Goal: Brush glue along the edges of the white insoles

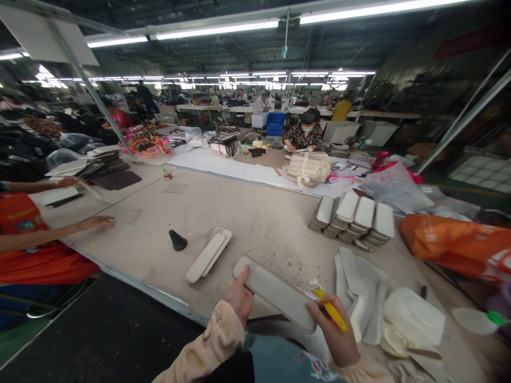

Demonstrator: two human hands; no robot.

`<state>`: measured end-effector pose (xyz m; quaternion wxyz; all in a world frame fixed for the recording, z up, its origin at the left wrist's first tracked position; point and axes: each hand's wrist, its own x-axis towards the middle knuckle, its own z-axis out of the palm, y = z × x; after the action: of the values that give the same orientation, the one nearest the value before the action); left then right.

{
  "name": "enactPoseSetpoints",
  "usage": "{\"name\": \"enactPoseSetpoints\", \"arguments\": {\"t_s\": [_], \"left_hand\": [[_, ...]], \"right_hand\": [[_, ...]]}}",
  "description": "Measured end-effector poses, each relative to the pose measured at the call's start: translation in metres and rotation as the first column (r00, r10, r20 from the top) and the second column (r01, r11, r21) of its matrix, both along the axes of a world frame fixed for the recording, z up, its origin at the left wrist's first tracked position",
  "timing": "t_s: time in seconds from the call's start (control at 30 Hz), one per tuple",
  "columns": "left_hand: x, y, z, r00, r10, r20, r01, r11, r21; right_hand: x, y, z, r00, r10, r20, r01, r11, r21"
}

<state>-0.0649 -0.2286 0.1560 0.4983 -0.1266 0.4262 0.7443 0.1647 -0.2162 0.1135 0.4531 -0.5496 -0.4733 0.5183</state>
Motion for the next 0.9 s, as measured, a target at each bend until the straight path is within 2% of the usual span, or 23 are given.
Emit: {"name": "enactPoseSetpoints", "arguments": {"t_s": [0.37,0.53,0.7,0.9], "left_hand": [[-0.003,0.003,-0.006,0.998,0.039,-0.045,-0.042,0.998,-0.053],[-0.004,0.004,-0.009,0.998,0.013,-0.053,-0.018,0.995,-0.097],[-0.005,0.005,-0.010,0.999,-0.019,-0.030,0.016,0.994,-0.110],[-0.002,0.001,-0.008,0.999,-0.050,0.005,0.050,0.994,-0.096]], "right_hand": [[-0.001,-0.001,-0.007,0.992,0.115,0.047,-0.118,0.991,0.062],[-0.002,-0.002,0.001,0.990,0.107,0.088,-0.119,0.982,0.145],[-0.005,-0.004,0.012,0.989,0.105,0.103,-0.121,0.980,0.155],[-0.004,-0.002,0.010,0.989,0.100,0.113,-0.115,0.983,0.145]]}}
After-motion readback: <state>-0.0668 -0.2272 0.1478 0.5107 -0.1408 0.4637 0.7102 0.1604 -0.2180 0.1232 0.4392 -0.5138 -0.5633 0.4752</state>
